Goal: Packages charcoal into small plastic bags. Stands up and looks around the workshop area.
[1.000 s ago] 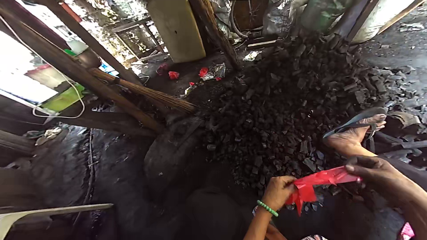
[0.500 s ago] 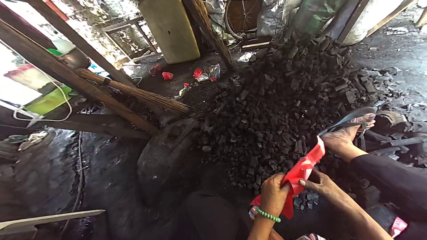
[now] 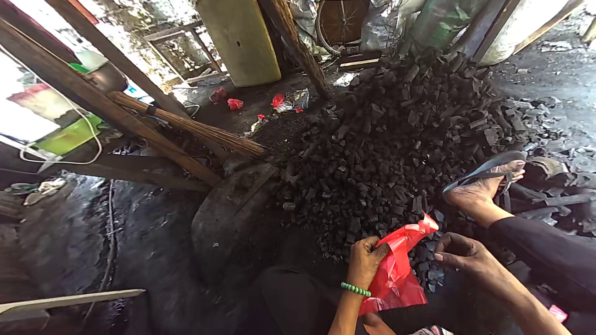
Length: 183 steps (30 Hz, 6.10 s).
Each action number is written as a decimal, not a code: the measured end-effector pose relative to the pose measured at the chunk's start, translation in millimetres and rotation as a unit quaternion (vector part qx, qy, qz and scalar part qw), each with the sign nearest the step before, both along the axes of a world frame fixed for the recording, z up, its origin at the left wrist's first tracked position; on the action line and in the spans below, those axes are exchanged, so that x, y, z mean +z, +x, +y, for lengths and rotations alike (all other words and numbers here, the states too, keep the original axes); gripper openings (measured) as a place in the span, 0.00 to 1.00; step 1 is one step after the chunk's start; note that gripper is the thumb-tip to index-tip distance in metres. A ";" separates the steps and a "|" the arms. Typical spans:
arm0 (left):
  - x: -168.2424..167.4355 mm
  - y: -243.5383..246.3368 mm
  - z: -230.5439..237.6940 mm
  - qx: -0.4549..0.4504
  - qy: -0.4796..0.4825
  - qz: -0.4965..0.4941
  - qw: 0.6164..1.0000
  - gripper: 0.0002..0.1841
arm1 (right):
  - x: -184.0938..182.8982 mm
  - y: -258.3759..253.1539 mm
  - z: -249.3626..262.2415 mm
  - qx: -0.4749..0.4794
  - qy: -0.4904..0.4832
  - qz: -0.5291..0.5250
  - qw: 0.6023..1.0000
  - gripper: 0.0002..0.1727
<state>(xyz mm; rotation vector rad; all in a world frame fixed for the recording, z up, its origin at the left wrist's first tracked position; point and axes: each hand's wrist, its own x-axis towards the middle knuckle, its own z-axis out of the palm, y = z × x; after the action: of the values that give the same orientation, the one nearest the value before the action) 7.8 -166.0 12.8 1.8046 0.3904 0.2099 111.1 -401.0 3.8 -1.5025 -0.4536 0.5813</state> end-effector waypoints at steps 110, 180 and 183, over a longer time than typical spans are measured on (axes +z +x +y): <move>-32.0 45.6 125.7 -0.225 0.158 0.409 0.870 0.40 | -47.8 136.8 291.4 0.234 -0.445 -0.356 0.788 0.26; -25.3 49.2 127.2 -0.157 0.096 0.266 0.946 0.44 | -85.4 103.7 130.9 -0.180 -0.027 0.089 0.979 0.45; -25.6 49.8 124.1 -0.166 0.080 0.255 0.949 0.48 | -56.1 73.9 164.4 -0.119 0.162 0.191 0.961 0.39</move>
<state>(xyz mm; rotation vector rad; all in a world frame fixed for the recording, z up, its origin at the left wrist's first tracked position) 57.6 -42.0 -12.8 2.0443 0.4303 -0.4853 185.0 -236.7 -52.4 -1.0781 -0.0603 0.5593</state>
